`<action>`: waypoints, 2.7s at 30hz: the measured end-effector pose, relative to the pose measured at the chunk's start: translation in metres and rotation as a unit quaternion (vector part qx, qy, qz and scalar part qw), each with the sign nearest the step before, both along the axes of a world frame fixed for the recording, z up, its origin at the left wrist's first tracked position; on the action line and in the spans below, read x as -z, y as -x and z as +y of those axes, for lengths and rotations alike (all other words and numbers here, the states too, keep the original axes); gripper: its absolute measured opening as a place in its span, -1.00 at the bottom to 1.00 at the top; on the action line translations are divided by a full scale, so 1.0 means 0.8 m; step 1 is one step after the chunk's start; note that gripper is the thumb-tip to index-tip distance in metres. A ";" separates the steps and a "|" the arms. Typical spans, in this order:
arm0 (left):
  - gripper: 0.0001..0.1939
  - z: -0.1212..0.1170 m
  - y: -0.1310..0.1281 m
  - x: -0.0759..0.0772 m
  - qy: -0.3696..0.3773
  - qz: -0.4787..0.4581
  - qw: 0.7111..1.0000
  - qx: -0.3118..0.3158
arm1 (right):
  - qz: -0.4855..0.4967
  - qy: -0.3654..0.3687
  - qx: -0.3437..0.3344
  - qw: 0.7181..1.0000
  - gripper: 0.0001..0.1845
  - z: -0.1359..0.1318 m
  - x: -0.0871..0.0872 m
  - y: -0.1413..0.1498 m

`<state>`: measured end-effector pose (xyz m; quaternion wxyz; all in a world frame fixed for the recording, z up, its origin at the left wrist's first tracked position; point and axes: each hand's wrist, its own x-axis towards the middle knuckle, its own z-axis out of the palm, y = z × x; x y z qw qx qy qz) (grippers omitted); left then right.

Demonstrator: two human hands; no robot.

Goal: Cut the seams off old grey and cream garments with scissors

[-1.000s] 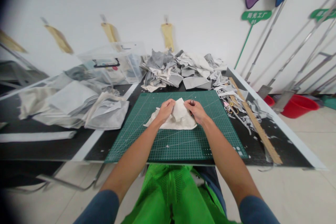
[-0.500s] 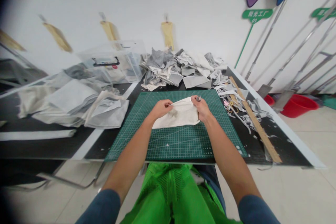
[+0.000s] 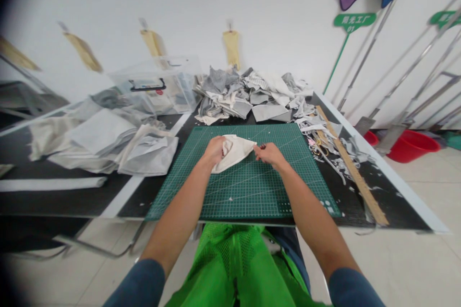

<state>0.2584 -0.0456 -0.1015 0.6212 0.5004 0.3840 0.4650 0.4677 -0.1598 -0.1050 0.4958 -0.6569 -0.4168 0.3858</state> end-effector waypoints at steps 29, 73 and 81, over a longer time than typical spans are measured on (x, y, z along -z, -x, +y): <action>-0.55 -0.017 0.015 -0.049 -0.110 -0.064 0.992 -0.005 | 0.111 -0.226 0.151 0.956 -0.54 0.004 -0.024 -0.004; -0.67 -0.023 -0.004 -0.019 -0.003 0.132 0.991 0.026 | 0.080 -0.141 0.155 0.975 -0.65 0.022 0.011 0.018; -0.37 -0.047 -0.010 -0.030 -0.072 0.160 0.978 0.112 | 0.159 -0.098 0.059 0.981 -0.62 0.042 0.011 0.069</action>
